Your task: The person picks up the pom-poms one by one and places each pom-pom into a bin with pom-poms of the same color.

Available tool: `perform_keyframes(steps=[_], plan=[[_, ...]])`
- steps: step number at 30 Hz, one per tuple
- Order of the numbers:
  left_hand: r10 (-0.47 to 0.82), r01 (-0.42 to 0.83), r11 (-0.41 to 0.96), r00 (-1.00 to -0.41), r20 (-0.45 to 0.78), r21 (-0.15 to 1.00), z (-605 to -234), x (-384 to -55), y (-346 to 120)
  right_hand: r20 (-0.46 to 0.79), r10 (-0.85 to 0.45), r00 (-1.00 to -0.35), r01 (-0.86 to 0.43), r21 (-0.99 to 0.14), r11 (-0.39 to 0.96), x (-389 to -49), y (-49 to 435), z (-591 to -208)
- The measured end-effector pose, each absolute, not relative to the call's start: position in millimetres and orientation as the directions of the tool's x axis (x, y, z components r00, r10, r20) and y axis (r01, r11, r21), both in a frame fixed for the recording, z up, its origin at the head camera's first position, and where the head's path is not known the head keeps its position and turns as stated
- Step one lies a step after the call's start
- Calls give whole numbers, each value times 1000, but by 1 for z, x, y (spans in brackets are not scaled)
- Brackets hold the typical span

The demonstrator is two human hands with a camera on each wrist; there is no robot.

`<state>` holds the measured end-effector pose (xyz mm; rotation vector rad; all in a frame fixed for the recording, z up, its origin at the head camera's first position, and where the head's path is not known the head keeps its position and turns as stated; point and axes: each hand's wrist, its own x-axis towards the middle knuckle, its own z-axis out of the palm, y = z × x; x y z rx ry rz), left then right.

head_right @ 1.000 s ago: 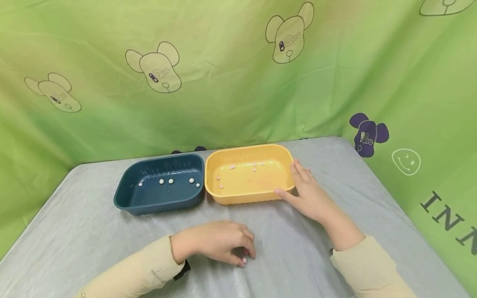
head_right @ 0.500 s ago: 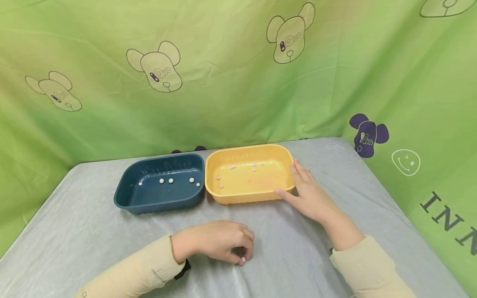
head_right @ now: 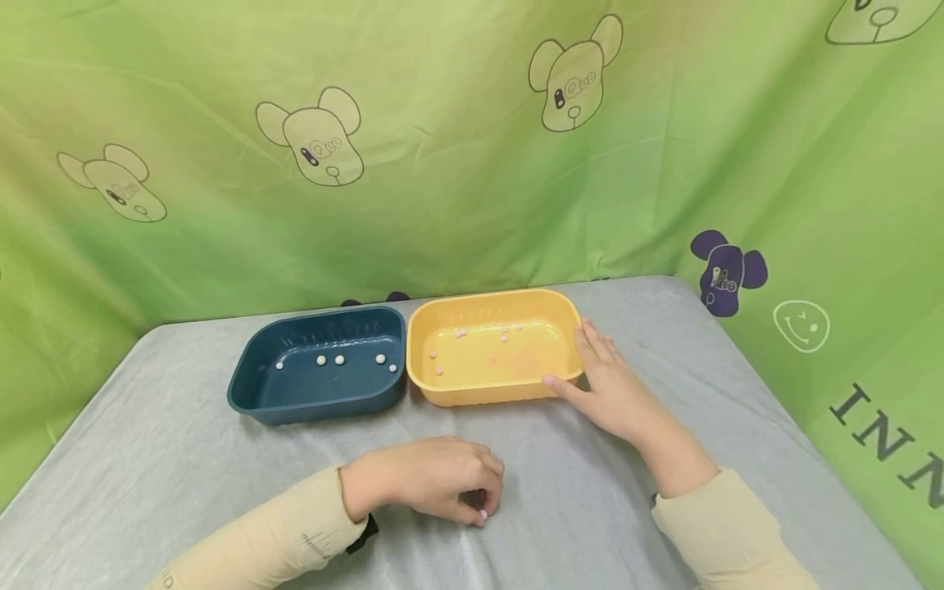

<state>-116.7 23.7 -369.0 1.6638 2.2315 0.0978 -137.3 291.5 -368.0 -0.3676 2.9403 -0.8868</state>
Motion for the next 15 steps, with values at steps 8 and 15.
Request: perform_keyframes(steps=[8, 15], plan=[[950, 917, 289, -241, -197, 274, -367, -115, 19, 20, -239, -971, -210, -556, 805, -137, 291, -370], [950, 909, 300, -256, -181, 288, -359, -114, 15, 18, -237, -971, -207, -554, 806, -138, 292, -370]])
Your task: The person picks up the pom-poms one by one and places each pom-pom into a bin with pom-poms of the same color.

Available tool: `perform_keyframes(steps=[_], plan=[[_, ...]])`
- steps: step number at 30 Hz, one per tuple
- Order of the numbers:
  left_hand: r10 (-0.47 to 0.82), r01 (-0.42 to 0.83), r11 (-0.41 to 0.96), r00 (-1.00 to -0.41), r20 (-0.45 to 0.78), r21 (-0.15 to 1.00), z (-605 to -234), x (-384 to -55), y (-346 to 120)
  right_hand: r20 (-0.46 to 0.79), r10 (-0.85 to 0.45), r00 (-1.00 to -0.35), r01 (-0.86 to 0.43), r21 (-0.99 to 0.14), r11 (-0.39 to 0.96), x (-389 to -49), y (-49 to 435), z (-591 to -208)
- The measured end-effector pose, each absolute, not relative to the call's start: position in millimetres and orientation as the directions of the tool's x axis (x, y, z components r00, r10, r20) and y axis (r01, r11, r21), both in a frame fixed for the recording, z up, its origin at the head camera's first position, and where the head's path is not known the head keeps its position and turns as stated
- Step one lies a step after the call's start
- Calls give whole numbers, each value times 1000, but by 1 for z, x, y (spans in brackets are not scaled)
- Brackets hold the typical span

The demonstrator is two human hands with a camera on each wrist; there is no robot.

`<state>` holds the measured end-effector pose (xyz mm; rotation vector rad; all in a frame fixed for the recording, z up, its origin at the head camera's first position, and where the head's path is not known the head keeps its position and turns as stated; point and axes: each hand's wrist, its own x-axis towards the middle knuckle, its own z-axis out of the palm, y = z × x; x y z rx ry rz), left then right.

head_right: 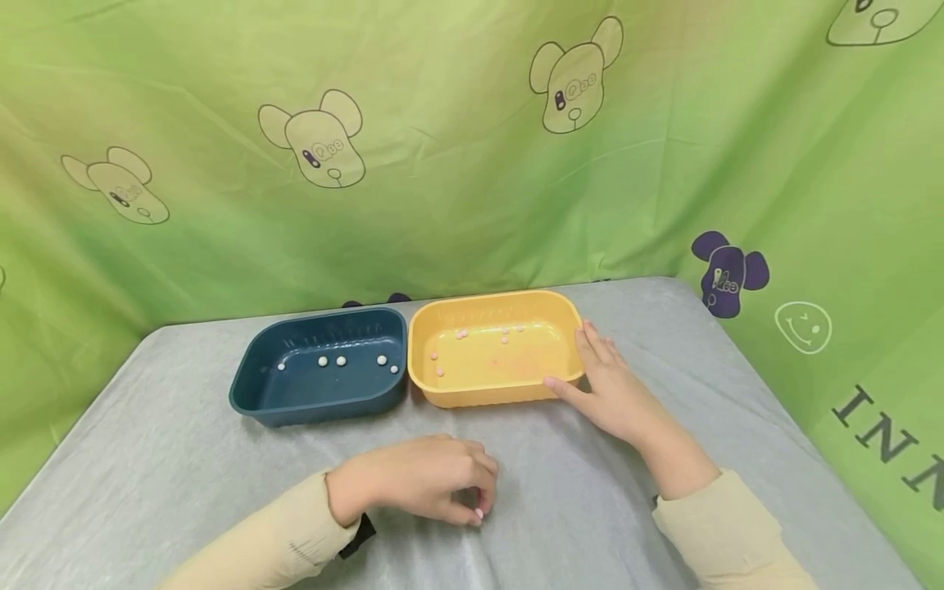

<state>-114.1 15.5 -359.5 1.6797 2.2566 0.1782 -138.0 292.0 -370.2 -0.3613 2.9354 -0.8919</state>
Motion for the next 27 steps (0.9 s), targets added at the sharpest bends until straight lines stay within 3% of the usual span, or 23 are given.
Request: perform_keyframes(steps=[27], plan=[[953, 926, 301, -282, -113, 229, -329, -115, -1, 18, -240, -971, -208, -567, 797, -138, 292, -369]])
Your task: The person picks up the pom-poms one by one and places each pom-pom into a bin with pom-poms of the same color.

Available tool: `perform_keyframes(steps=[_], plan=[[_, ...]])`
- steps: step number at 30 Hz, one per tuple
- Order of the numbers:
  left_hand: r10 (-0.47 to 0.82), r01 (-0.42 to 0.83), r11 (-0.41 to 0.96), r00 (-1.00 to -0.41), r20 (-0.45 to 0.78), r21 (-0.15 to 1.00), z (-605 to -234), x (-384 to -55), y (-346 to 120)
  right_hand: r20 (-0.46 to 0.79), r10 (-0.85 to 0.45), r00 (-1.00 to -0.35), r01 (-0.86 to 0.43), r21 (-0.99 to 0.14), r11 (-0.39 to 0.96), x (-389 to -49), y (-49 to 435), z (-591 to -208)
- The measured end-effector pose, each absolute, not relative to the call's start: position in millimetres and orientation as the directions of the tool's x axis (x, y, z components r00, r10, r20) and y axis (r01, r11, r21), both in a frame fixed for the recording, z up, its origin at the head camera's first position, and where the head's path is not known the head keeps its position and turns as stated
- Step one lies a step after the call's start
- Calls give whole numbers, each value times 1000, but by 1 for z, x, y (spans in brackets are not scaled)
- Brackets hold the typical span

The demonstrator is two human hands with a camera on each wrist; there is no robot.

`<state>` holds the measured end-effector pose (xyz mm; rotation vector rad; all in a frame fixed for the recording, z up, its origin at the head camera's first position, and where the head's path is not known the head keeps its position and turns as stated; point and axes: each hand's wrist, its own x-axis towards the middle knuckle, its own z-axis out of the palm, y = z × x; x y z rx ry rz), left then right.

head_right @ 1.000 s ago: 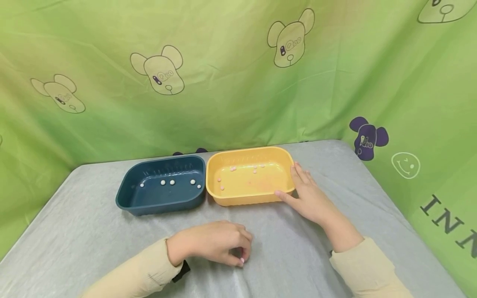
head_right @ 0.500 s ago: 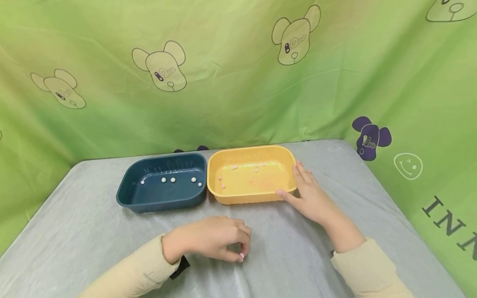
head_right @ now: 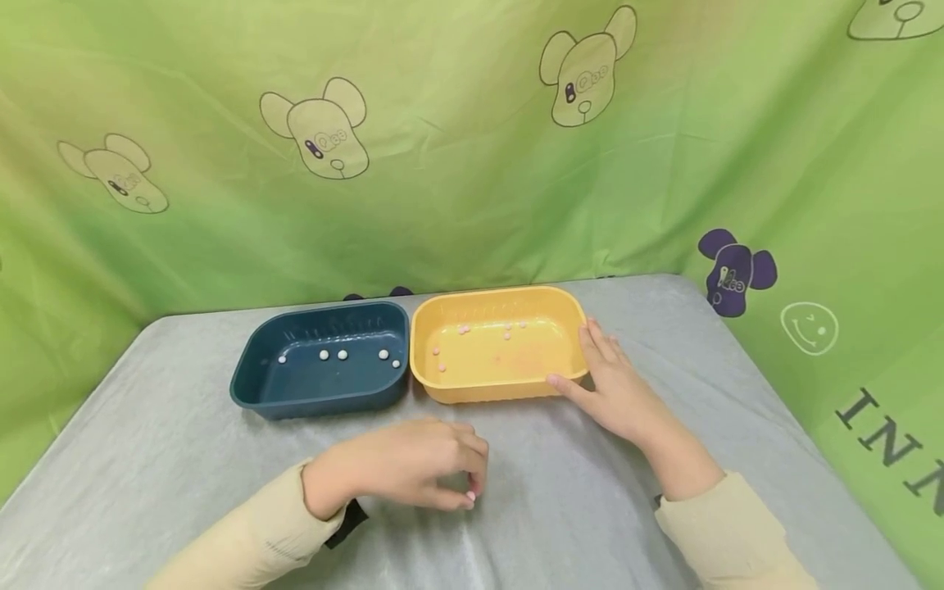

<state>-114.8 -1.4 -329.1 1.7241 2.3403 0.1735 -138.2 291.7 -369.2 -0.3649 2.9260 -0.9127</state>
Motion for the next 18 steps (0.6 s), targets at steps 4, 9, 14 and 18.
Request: perform_keyframes(steps=[4, 9, 14, 18], plan=[[953, 931, 303, -295, -67, 201, -321, -114, -7, 30, -251, -968, -224, -566, 794, -140, 291, -370], [947, 930, 320, -322, -22, 180, -314, -113, -12, 34, -251, -967, -227, -559, 798, -140, 292, -371], [945, 929, 321, -326, 2, 183, -309, -112, -15, 31, -251, -968, -225, -554, 801, -140, 293, -372], [945, 928, 317, -327, 20, 196, -305, -113, -17, 31, -253, -967, -227, -555, 800, -141, 293, -372]])
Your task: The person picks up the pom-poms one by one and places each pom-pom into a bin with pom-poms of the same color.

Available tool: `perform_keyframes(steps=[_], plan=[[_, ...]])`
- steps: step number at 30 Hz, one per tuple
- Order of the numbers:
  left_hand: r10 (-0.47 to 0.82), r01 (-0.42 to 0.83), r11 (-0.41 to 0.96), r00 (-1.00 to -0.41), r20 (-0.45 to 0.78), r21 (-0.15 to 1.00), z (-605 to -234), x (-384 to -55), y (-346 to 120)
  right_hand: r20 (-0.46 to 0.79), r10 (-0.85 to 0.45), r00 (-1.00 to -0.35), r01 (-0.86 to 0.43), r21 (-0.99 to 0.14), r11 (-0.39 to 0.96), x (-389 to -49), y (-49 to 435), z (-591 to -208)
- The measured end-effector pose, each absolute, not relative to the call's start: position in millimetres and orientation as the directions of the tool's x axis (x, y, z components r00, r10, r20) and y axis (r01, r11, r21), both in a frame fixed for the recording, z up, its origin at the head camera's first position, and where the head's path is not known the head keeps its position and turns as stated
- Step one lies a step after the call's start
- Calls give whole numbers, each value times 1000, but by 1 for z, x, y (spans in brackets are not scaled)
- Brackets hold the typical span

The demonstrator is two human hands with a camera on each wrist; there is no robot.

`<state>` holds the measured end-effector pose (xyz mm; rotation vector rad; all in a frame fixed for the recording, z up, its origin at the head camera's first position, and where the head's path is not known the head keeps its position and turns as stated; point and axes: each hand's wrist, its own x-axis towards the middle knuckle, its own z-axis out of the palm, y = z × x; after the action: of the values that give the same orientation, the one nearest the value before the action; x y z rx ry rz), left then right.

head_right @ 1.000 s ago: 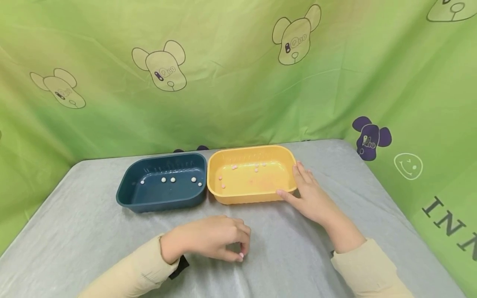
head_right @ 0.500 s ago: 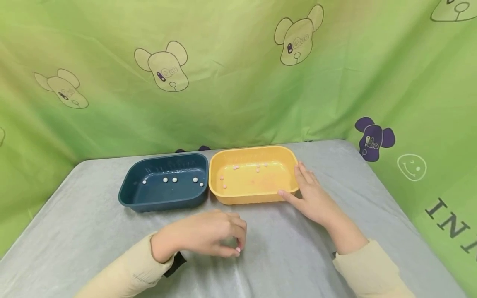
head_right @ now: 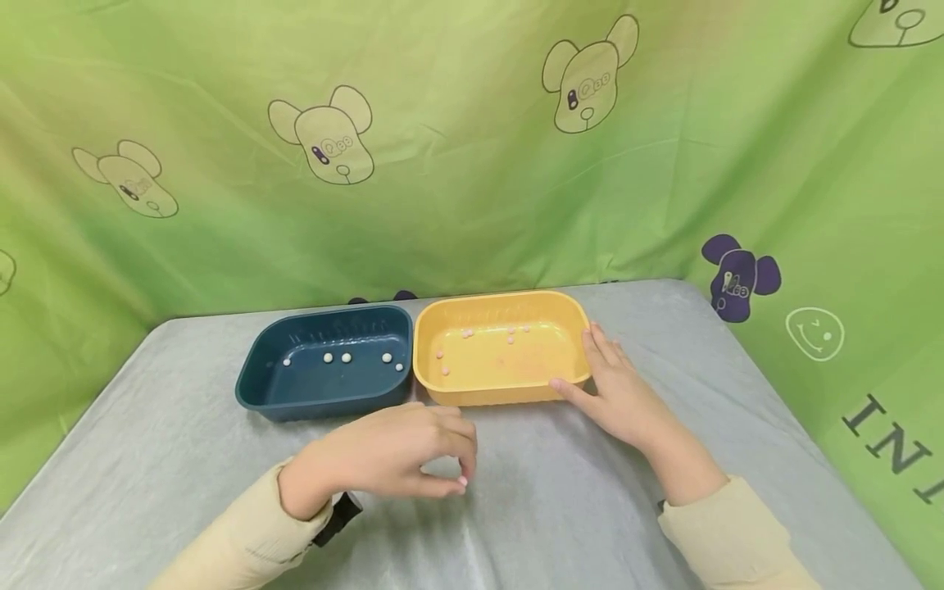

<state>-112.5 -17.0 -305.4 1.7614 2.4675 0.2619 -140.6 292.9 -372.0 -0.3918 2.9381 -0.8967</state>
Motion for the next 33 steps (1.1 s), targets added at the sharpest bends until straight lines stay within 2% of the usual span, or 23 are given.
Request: perform_keyframes(steps=[6, 14, 21, 33], plan=[[943, 920, 309, -329, 49, 240, -304, -121, -19, 34, -251, -968, -226, -556, 800, -140, 293, -371], [922, 880, 350, -384, 47, 320, -307, -139, -22, 36, -246, -968, -225, -554, 801, -138, 293, -372], [913, 846, 340, -401, 71, 410, -307, -152, -23, 39, -248, -968, -227, -555, 800, -140, 292, -372], [870, 804, 386, -480, 110, 452, -312, -164, -27, 38, -254, -966, -231, -563, 794, -139, 291, -371]])
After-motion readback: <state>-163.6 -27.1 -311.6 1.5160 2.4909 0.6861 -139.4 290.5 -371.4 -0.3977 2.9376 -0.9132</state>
